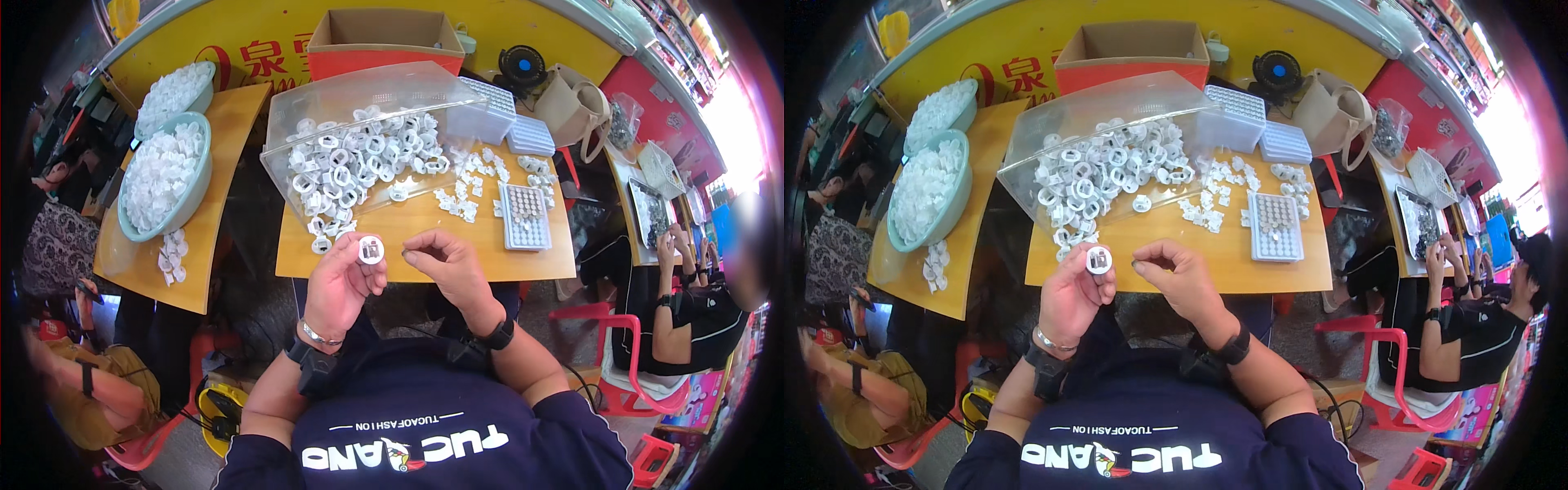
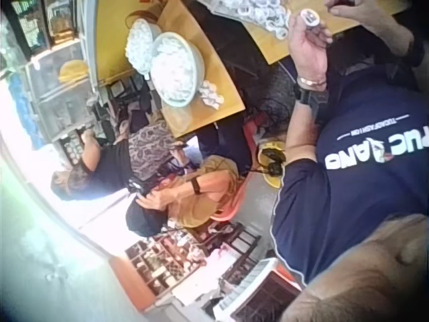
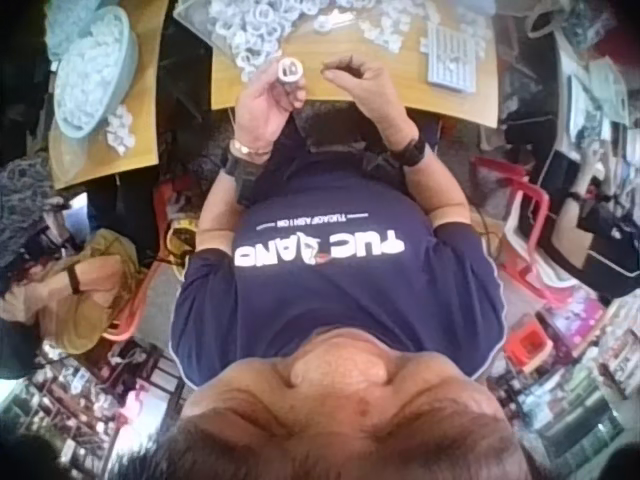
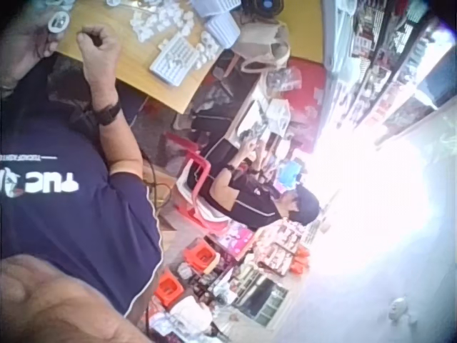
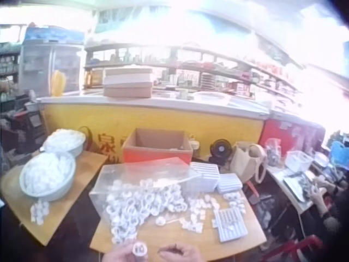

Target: Assembling small white plastic components and placing them into a tray.

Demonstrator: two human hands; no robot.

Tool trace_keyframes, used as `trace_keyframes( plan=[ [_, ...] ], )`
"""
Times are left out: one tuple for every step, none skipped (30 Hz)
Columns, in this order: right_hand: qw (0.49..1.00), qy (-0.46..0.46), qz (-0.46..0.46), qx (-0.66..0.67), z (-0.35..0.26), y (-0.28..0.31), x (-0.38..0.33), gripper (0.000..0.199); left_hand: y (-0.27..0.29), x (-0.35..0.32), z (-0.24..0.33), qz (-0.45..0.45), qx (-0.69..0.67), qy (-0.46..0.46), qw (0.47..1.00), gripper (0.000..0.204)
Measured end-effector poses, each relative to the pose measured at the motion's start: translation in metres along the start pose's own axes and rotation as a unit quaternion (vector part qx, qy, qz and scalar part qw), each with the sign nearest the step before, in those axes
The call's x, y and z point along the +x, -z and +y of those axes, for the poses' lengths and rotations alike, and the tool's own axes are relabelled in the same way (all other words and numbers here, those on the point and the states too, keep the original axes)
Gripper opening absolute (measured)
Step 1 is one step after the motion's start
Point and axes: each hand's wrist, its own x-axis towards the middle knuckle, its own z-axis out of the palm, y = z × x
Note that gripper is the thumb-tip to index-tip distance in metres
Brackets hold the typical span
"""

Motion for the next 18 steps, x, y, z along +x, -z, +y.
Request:
trace_keyframes(
  plan=[
    [1.000,-0.004,-0.005,0.000,0.001,-0.001,0.001,0.014,0.001,0.001,0.000,0.006,-0.002,-0.002,1.000,0.027],
    [1.000,-0.014,0.001,-0.003,0.001,0.000,0.000,0.015,0.001,0.003,0.000,0.004,-0.005,-0.003,1.000,0.027],
    [1.000,-0.025,0.009,-0.006,0.001,0.000,0.000,0.015,0.001,0.003,0.001,0.003,-0.008,-0.002,1.000,0.027],
    [1.000,-0.030,0.005,-0.005,0.000,-0.001,-0.001,0.015,0.001,0.002,0.007,0.008,-0.009,-0.003,1.000,0.027],
    [0.999,-0.016,0.019,-0.027,-0.003,-0.002,-0.003,0.014,-0.002,-0.002,0.015,0.022,-0.005,-0.020,1.000,0.028],
    [0.998,-0.003,0.031,-0.050,-0.009,-0.002,-0.006,0.014,-0.005,-0.006,0.021,0.037,-0.002,-0.039,0.999,0.028],
    [0.994,0.036,0.047,-0.090,-0.029,-0.003,-0.009,0.013,-0.001,-0.010,0.032,0.046,0.022,-0.068,0.996,0.030],
    [0.982,0.104,0.071,-0.143,-0.047,0.000,-0.013,0.014,-0.005,-0.013,0.044,0.065,0.035,-0.102,0.992,0.031],
    [0.952,0.216,0.094,-0.196,-0.060,0.006,-0.013,0.018,-0.003,-0.017,0.054,0.077,0.053,-0.129,0.987,0.032],
    [0.915,0.297,0.161,-0.222,-0.075,0.003,-0.015,0.021,0.004,-0.018,0.062,0.088,0.070,-0.156,0.981,0.032],
    [0.866,0.359,0.224,-0.265,-0.090,0.005,-0.017,0.024,0.009,-0.019,0.070,0.105,0.068,-0.176,0.976,0.033],
    [0.798,0.431,0.282,-0.313,-0.100,0.016,-0.018,0.026,0.013,-0.019,0.078,0.116,0.065,-0.195,0.972,0.033],
    [0.812,0.471,0.271,-0.214,-0.114,0.018,-0.020,0.023,0.024,-0.019,0.083,0.098,0.074,-0.206,0.971,0.033],
    [0.816,0.504,0.259,-0.117,-0.129,0.023,-0.026,0.025,0.030,-0.012,0.081,0.099,0.072,-0.209,0.970,0.033],
    [0.812,0.535,0.221,-0.075,-0.141,0.048,-0.038,0.034,0.034,-0.015,0.083,0.129,0.046,-0.201,0.970,0.032],
    [0.801,0.566,0.189,-0.038,-0.148,0.070,-0.046,0.044,0.037,-0.015,0.083,0.151,0.018,-0.188,0.970,0.031],
    [0.800,0.569,0.185,-0.031,-0.140,0.070,-0.036,0.044,0.034,-0.010,0.080,0.140,0.006,-0.173,0.975,0.029],
    [0.806,0.557,0.199,-0.014,-0.122,0.068,-0.023,0.043,0.030,-0.005,0.075,0.152,0.024,-0.167,0.974,0.030]
  ],
)
